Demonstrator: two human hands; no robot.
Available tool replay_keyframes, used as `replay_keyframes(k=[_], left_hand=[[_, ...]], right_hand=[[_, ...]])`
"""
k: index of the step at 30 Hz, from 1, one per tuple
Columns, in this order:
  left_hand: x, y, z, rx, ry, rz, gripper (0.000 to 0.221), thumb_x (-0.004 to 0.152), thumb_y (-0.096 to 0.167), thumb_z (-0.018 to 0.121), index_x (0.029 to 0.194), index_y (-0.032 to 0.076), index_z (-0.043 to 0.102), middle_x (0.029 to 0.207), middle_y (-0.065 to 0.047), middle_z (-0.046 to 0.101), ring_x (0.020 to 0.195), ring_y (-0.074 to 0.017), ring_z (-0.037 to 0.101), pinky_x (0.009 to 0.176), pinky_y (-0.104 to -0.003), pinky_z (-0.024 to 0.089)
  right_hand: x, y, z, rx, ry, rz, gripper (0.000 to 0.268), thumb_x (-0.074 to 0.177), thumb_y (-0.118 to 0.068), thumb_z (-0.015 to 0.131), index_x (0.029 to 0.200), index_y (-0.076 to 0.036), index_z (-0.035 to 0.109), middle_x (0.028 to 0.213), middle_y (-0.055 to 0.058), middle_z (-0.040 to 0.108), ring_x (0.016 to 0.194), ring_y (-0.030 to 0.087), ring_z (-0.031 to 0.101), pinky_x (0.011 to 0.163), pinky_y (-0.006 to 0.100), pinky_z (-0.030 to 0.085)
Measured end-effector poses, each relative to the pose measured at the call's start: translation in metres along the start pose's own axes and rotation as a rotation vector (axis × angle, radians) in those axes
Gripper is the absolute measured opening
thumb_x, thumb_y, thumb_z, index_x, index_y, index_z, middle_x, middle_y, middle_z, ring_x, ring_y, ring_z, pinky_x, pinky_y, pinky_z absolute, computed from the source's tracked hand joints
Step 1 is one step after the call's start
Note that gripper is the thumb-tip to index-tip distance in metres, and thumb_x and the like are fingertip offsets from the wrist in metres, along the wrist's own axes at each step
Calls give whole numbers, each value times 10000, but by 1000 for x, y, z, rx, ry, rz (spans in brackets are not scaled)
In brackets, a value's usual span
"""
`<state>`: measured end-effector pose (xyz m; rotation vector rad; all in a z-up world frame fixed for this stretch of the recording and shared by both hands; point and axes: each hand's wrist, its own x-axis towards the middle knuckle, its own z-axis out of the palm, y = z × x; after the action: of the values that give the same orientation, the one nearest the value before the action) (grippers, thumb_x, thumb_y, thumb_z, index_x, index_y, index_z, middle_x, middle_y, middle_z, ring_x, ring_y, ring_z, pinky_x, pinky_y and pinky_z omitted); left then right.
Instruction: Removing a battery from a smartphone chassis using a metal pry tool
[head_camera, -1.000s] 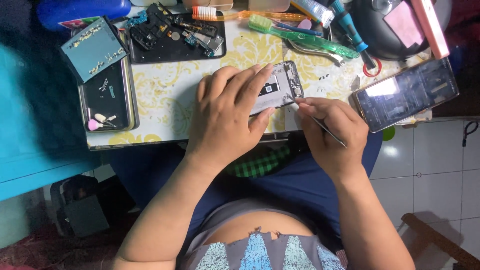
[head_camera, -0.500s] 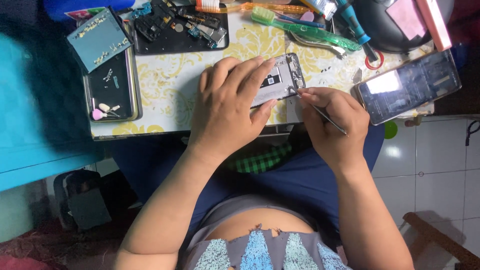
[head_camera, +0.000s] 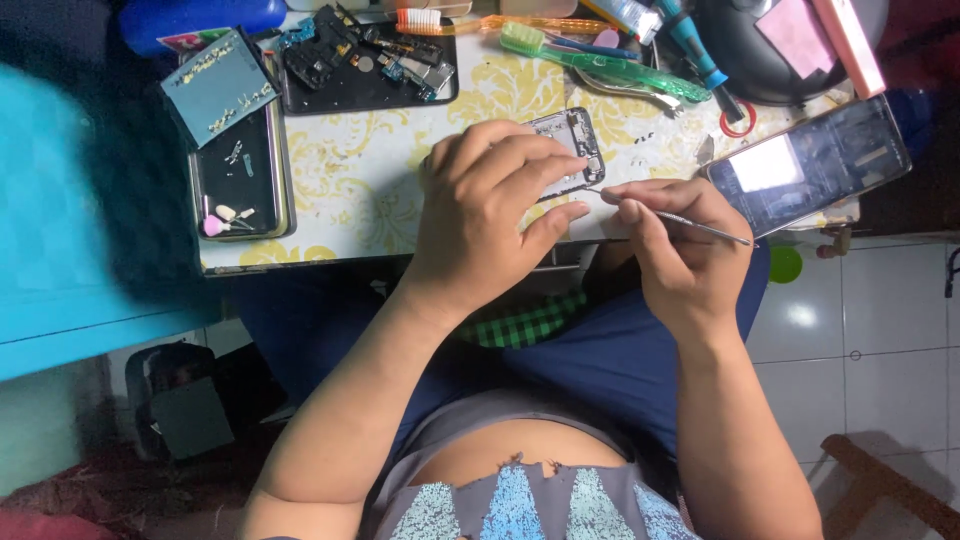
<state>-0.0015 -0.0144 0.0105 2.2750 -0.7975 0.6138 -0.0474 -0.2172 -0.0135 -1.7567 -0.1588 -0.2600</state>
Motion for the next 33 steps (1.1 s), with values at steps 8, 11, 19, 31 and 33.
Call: replay_keyframes(k=[8, 11, 19, 31, 33], left_hand=[[25, 21, 1, -169, -83, 23, 131, 966, 262, 763, 989, 137, 731, 949, 25, 739, 956, -229, 647, 785, -381, 411], [36, 33, 0, -140, -110, 57, 65, 962, 203, 764, 950, 145, 736, 951, 25, 730, 949, -239, 636, 770, -402, 402], [62, 55, 21, 9, 9, 164, 135, 1010, 174, 651, 901, 128, 717, 932, 12, 716, 943, -266, 650, 786, -413, 366], [59, 21, 75, 231, -134, 46, 78, 873, 126, 755, 931, 167, 723, 946, 26, 635, 883, -276, 535, 680, -436, 357], [59, 19, 78, 282, -124, 32, 302, 835, 306, 910, 750, 136, 676, 833, 2, 641, 821, -265, 537, 703, -417, 370]], right_hand=[[-13, 1, -18, 144, 121, 42, 98, 1071, -42, 617, 1010, -28, 542, 1057, 215, 708, 782, 236, 709, 690, 307, 615], [-14, -1, -25, 157, 150, 12, 101, 1059, -26, 628, 1003, -22, 544, 1053, 226, 699, 777, 239, 704, 705, 312, 608], [-12, 3, -29, 102, 336, -128, 144, 1045, 1, 645, 979, 0, 517, 1054, 276, 686, 855, 293, 720, 772, 339, 662], [-10, 21, -53, 395, 470, -105, 171, 1051, -165, 683, 1020, -130, 518, 1006, 197, 675, 867, 273, 698, 813, 352, 639], [-12, 22, -53, 420, 480, -127, 155, 1035, -132, 691, 1032, -121, 536, 1008, 166, 653, 937, 262, 709, 824, 362, 665]])
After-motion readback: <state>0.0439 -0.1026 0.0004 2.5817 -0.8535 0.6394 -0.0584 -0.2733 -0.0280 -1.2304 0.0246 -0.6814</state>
